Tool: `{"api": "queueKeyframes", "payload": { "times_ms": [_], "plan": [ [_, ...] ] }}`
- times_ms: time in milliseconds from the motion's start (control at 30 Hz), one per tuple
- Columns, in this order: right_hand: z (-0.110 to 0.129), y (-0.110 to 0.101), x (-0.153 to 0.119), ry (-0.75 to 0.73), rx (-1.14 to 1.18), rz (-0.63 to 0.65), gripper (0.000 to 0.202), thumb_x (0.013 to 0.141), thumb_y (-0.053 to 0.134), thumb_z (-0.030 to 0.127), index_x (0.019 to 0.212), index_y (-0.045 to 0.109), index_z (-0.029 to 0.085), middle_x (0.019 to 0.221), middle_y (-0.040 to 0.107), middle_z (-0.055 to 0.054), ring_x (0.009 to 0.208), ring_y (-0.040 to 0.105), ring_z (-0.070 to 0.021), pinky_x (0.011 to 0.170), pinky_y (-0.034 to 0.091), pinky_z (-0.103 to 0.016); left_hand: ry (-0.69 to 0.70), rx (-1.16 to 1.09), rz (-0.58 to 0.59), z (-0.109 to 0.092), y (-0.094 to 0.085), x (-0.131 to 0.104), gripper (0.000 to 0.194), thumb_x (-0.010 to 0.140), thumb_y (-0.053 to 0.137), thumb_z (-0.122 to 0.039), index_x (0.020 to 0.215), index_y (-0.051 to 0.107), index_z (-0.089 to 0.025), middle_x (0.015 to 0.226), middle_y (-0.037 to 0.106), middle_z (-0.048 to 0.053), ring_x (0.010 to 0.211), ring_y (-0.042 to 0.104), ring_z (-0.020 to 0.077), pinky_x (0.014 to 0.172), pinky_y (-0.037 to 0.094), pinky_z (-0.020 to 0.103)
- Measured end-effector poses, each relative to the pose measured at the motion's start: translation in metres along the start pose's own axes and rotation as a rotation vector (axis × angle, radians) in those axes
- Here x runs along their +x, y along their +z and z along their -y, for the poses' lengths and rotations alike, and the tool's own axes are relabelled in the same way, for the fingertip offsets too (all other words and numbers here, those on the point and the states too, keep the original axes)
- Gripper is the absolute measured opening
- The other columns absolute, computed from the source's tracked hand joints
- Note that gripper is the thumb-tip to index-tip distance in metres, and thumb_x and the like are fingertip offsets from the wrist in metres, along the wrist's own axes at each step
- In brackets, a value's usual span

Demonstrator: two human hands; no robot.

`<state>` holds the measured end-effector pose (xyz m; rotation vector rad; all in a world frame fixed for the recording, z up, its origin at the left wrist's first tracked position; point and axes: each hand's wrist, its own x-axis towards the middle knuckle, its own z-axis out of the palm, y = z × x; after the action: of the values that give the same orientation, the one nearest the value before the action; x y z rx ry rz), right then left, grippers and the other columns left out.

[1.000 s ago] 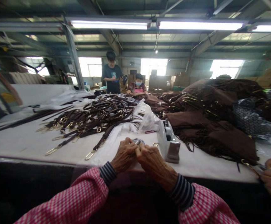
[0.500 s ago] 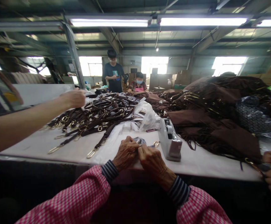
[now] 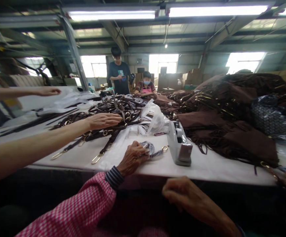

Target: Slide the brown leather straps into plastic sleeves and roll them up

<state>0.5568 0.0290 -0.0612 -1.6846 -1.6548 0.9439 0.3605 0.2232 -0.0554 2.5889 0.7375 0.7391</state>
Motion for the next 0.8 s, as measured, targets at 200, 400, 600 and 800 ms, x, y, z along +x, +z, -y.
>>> {"api": "queueKeyframes", "payload": {
  "times_ms": [200,400,600,800],
  "plan": [
    [0.003,0.001,-0.005,-0.172,-0.153,-0.13,0.021,0.099,0.061,0.042,0.097,0.076,0.027,0.098,0.073,-0.005,0.091,0.068,-0.0235,0.083,0.054,-0.031,0.033,-0.062,0.019,0.002,0.002,-0.001,0.014,0.094,0.068,-0.03,0.084,0.074,-0.023,0.095,0.07,0.004,0.111,0.053,0.0286,0.094,0.04,0.041],
    [0.035,-0.003,0.093,-0.376,-0.294,-0.408,0.017,0.096,0.06,0.023,0.108,0.072,0.021,0.105,0.07,-0.007,0.093,0.065,-0.0227,0.085,0.049,-0.035,0.038,-0.127,0.006,0.008,0.006,0.0,0.014,0.095,0.066,-0.034,0.097,0.077,-0.025,0.098,0.067,0.005,0.107,0.052,0.0265,0.093,0.045,0.037],
    [0.031,-0.006,0.121,-0.418,-0.376,-0.253,0.017,0.091,0.059,0.01,0.092,0.074,0.019,0.09,0.072,-0.006,0.091,0.064,-0.0232,0.084,0.045,-0.034,0.004,-0.232,0.021,0.013,0.007,0.001,0.011,0.091,0.069,-0.028,0.084,0.075,-0.024,0.102,0.069,0.002,0.109,0.052,0.0253,0.097,0.045,0.038],
    [0.024,-0.014,0.128,-0.448,-0.33,-0.182,0.013,0.092,0.063,0.015,0.093,0.076,0.018,0.088,0.073,-0.004,0.084,0.065,-0.0214,0.079,0.047,-0.031,0.012,-0.312,-0.01,0.015,0.008,0.001,0.008,0.089,0.069,-0.024,0.082,0.074,-0.023,0.104,0.07,0.001,0.11,0.052,0.0249,0.097,0.044,0.038]
  ]
}}
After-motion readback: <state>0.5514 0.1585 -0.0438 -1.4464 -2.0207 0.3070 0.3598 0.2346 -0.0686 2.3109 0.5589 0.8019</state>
